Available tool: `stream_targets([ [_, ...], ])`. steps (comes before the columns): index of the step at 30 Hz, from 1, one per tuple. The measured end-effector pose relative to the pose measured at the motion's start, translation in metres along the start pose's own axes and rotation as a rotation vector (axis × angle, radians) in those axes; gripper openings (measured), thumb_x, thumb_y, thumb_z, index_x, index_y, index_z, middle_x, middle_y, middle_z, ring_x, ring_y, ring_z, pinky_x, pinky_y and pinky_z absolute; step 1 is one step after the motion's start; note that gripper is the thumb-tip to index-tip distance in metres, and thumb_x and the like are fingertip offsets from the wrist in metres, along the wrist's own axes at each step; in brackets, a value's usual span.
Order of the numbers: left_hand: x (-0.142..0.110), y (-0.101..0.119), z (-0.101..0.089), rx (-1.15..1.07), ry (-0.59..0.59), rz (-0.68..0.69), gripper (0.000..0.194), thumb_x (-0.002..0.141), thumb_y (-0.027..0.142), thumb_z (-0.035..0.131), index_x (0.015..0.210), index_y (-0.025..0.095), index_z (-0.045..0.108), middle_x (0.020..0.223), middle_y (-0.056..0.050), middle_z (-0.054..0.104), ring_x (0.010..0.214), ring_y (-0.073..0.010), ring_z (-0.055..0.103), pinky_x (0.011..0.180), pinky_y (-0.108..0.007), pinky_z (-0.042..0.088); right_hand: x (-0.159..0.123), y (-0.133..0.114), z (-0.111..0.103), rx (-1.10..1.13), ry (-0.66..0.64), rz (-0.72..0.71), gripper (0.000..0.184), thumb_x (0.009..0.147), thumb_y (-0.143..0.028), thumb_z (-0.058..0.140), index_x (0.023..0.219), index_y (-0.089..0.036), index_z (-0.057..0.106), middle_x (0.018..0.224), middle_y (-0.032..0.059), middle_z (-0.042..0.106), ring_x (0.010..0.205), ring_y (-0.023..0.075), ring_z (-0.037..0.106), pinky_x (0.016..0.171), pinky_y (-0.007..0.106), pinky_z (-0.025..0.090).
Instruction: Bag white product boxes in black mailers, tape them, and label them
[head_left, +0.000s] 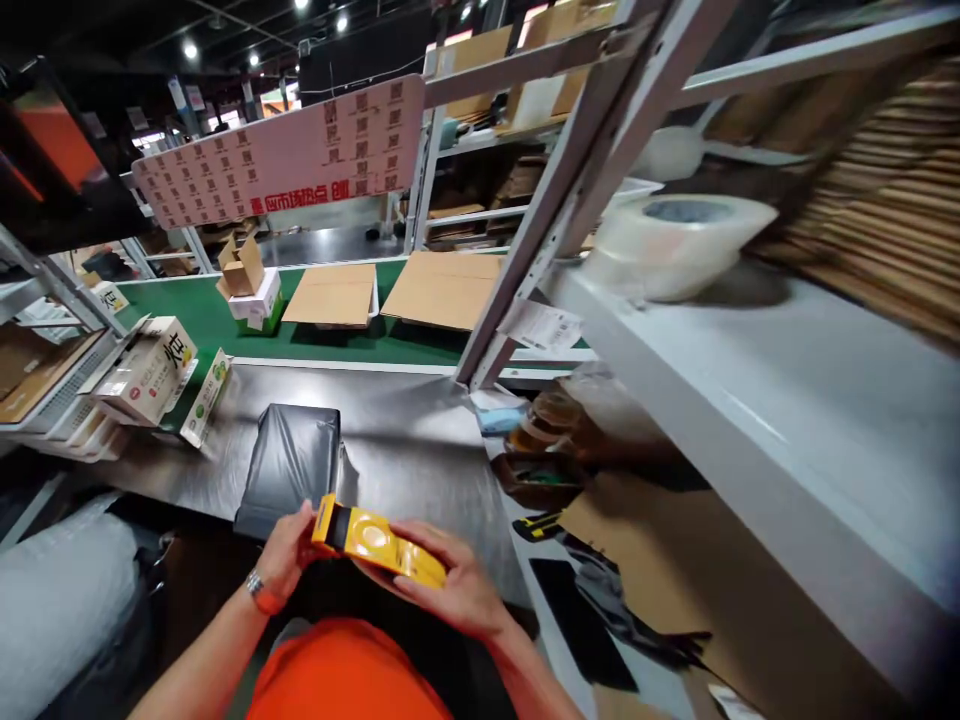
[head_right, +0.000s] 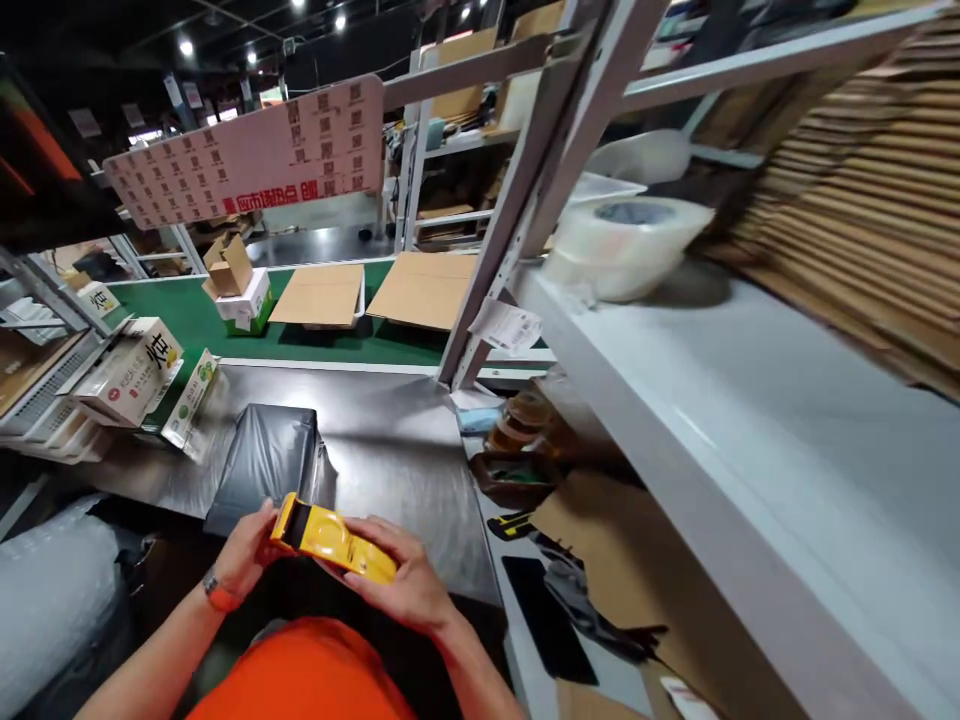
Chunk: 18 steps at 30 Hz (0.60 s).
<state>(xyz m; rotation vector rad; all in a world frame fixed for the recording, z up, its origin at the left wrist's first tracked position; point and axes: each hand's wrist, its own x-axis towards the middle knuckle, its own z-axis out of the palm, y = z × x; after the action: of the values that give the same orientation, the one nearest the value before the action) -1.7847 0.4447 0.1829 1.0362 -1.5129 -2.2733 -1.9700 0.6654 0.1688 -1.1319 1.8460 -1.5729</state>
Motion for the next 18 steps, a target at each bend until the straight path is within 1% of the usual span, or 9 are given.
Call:
stream_targets([
  [2, 0.001, 0.001, 0.002, -0.081, 0.047, -0.013, 0.074, 0.063, 0.085, 0.094, 0.085, 0.015, 0.087, 0.083, -0.01, 0.083, 0.073, -0.0202, 0.075, 0.068, -0.03, 0.061, 0.009, -0.009, 0.003, -0.085, -0.093, -0.1, 0.057, 0.082, -0.05, 0.091, 0.135, -0.029, 0.086, 0.099, 0.0102, 0.082, 0.086, 0.0262, 0.077, 0.077, 0.036, 0.066],
  [3, 0.003, 0.002, -0.001, -0.118, 0.086, -0.015, 0.07, 0.06, 0.081, 0.098, 0.08, 0.015, 0.085, 0.078, -0.009, 0.082, 0.069, -0.0195, 0.073, 0.066, -0.03, 0.06, 0.013, -0.012, 0.005, -0.115, -0.116, -0.137, 0.057, 0.084, -0.048, 0.09, 0.138, -0.03, 0.085, 0.097, 0.0092, 0.081, 0.083, 0.0247, 0.075, 0.074, 0.035, 0.064],
  [6, 0.009, 0.003, -0.013, -0.192, 0.145, -0.045, 0.064, 0.057, 0.076, 0.1, 0.077, 0.018, 0.083, 0.075, -0.008, 0.081, 0.067, -0.0209, 0.074, 0.068, -0.033, 0.061, 0.024, -0.016, 0.014, -0.158, -0.142, -0.209, 0.058, 0.087, -0.049, 0.089, 0.142, -0.033, 0.082, 0.098, 0.0086, 0.08, 0.082, 0.0234, 0.073, 0.072, 0.034, 0.061],
  [9, 0.019, 0.006, -0.031, -0.027, 0.158, 0.007, 0.062, 0.057, 0.078, 0.095, 0.068, 0.02, 0.079, 0.07, -0.007, 0.079, 0.065, -0.0217, 0.072, 0.066, -0.034, 0.06, 0.035, -0.017, 0.022, -0.216, -0.193, -0.266, 0.058, 0.089, -0.048, 0.087, 0.145, -0.03, 0.08, 0.091, 0.0061, 0.076, 0.076, 0.0206, 0.069, 0.067, 0.031, 0.056],
  [11, 0.027, 0.013, -0.047, 0.159, 0.168, 0.097, 0.061, 0.065, 0.08, 0.086, 0.069, 0.019, 0.08, 0.071, -0.008, 0.079, 0.066, -0.0224, 0.072, 0.068, -0.035, 0.06, 0.042, -0.021, 0.021, -0.28, -0.24, -0.308, 0.058, 0.09, -0.041, 0.086, 0.147, -0.029, 0.079, 0.088, 0.0043, 0.073, 0.072, 0.0188, 0.067, 0.065, 0.03, 0.053],
  [13, 0.036, 0.028, -0.072, 0.299, 0.218, 0.2, 0.06, 0.076, 0.075, 0.076, 0.082, 0.016, 0.086, 0.078, -0.009, 0.082, 0.069, -0.0224, 0.073, 0.072, -0.037, 0.061, 0.051, -0.026, 0.013, -0.348, -0.25, -0.328, 0.059, 0.09, -0.033, 0.084, 0.148, -0.03, 0.078, 0.089, 0.004, 0.073, 0.073, 0.0184, 0.067, 0.066, 0.029, 0.054],
  [14, 0.042, 0.038, -0.089, 0.35, 0.267, 0.254, 0.06, 0.08, 0.073, 0.073, 0.088, 0.015, 0.088, 0.08, -0.009, 0.083, 0.069, -0.022, 0.074, 0.074, -0.037, 0.062, 0.055, -0.03, 0.005, -0.382, -0.241, -0.331, 0.059, 0.09, -0.03, 0.083, 0.148, -0.03, 0.078, 0.09, 0.0042, 0.073, 0.074, 0.0185, 0.068, 0.067, 0.029, 0.054],
  [16, 0.054, 0.058, -0.131, 0.431, 0.395, 0.339, 0.06, 0.082, 0.07, 0.067, 0.093, 0.015, 0.088, 0.081, -0.01, 0.082, 0.069, -0.0221, 0.074, 0.076, -0.039, 0.063, 0.063, -0.034, -0.014, -0.447, -0.215, -0.344, 0.056, 0.092, -0.027, 0.081, 0.148, -0.029, 0.077, 0.092, 0.0048, 0.073, 0.075, 0.0185, 0.069, 0.069, 0.029, 0.055],
  [18, 0.069, 0.074, -0.177, 0.473, 0.499, 0.37, 0.059, 0.083, 0.069, 0.064, 0.093, 0.015, 0.087, 0.085, -0.013, 0.083, 0.075, -0.0247, 0.077, 0.081, -0.041, 0.066, 0.072, -0.033, -0.035, -0.502, -0.203, -0.364, 0.055, 0.094, -0.028, 0.08, 0.149, -0.028, 0.076, 0.095, 0.0054, 0.073, 0.077, 0.0182, 0.069, 0.07, 0.028, 0.056],
])
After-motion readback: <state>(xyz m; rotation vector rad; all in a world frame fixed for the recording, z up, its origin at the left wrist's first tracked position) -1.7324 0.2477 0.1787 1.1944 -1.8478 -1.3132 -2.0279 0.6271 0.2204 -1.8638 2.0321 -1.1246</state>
